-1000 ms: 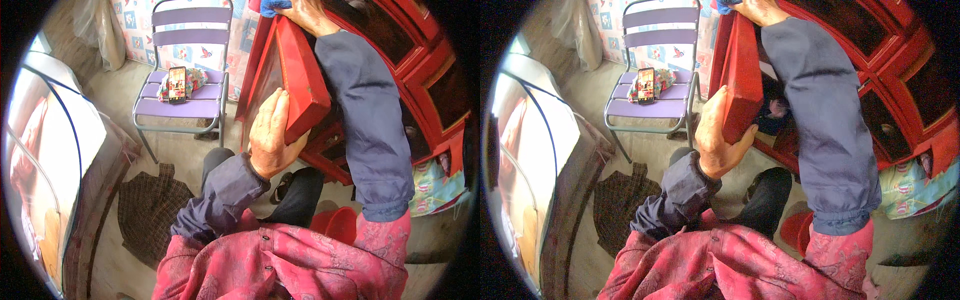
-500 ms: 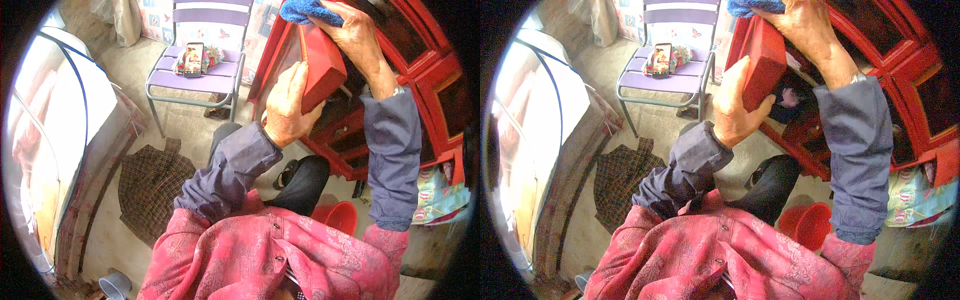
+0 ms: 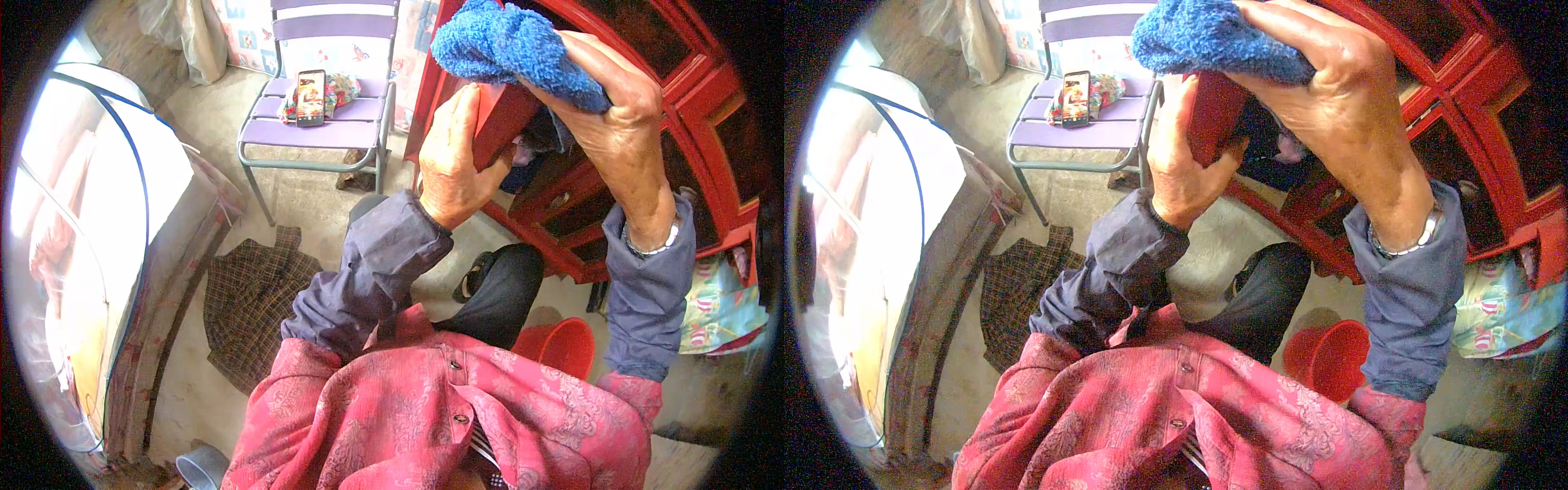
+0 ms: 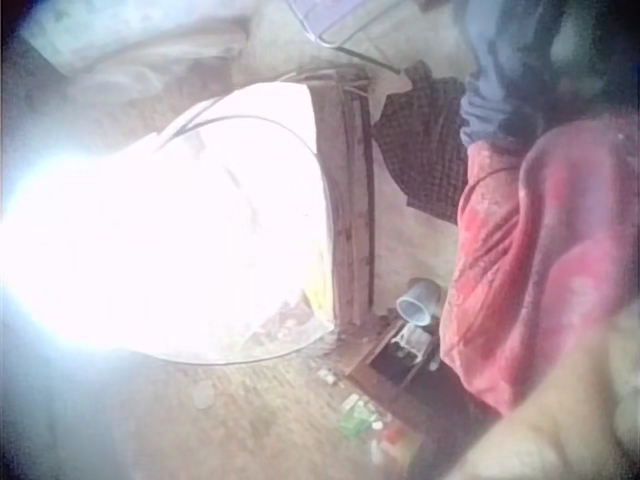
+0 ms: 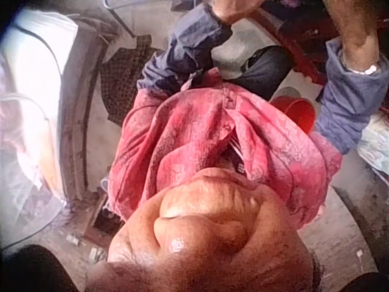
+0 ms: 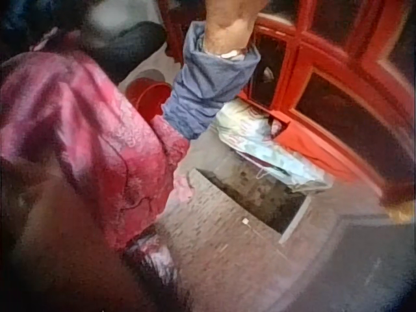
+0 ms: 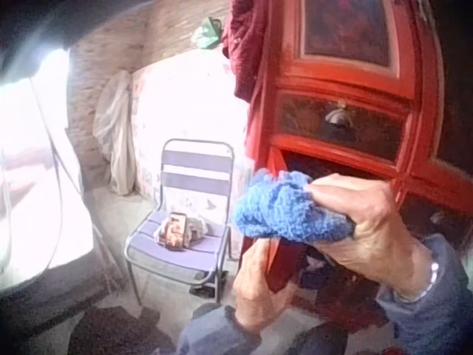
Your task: The person cleans a red wooden cabinet by wiping its frame, panels, and door with a cloth.
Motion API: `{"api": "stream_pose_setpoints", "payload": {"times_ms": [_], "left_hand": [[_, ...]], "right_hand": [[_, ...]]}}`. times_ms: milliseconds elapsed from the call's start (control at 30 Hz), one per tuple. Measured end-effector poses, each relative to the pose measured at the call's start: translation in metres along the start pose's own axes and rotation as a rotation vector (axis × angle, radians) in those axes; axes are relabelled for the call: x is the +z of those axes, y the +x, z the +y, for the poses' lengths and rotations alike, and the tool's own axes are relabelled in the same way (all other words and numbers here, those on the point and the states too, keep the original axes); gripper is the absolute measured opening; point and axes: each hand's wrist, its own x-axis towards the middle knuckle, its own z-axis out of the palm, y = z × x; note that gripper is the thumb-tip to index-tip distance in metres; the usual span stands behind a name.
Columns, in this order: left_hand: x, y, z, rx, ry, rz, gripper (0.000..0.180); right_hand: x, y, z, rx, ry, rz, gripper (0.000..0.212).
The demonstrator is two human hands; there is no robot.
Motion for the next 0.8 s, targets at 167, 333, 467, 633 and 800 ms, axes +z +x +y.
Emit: {"api": "stream_pose_setpoints", "payload": {"times_ms": [167, 333, 467, 633, 800], "left_hand": [[-0.007, 0.001, 0.003, -0.046, 0.017, -0.053, 0.080], [-0.006, 0.002, 0.003, -0.033, 0.013, -0.042, 0.084], [-0.005, 0.003, 0.000, 0.027, 0.009, -0.027, 0.087], [-0.004, 0.001, -0.002, 0.034, 0.001, -0.046, 0.088], [-0.006, 0.003, 0.000, 0.016, -0.022, -0.077, 0.090]], "right_hand": [[-0.003, -0.003, 0.002, -0.039, -0.021, -0.011, 0.035], [0.006, 0.008, 0.026, -0.057, 0.035, -0.027, 0.038], [0.019, 0.034, 0.033, 0.096, 0.120, 0.021, 0.022], [0.044, 0.062, 0.086, 0.277, 0.082, -0.042, 0.020], [0.067, 0.088, 0.148, 0.161, 0.061, -0.059, 0.025]]}}
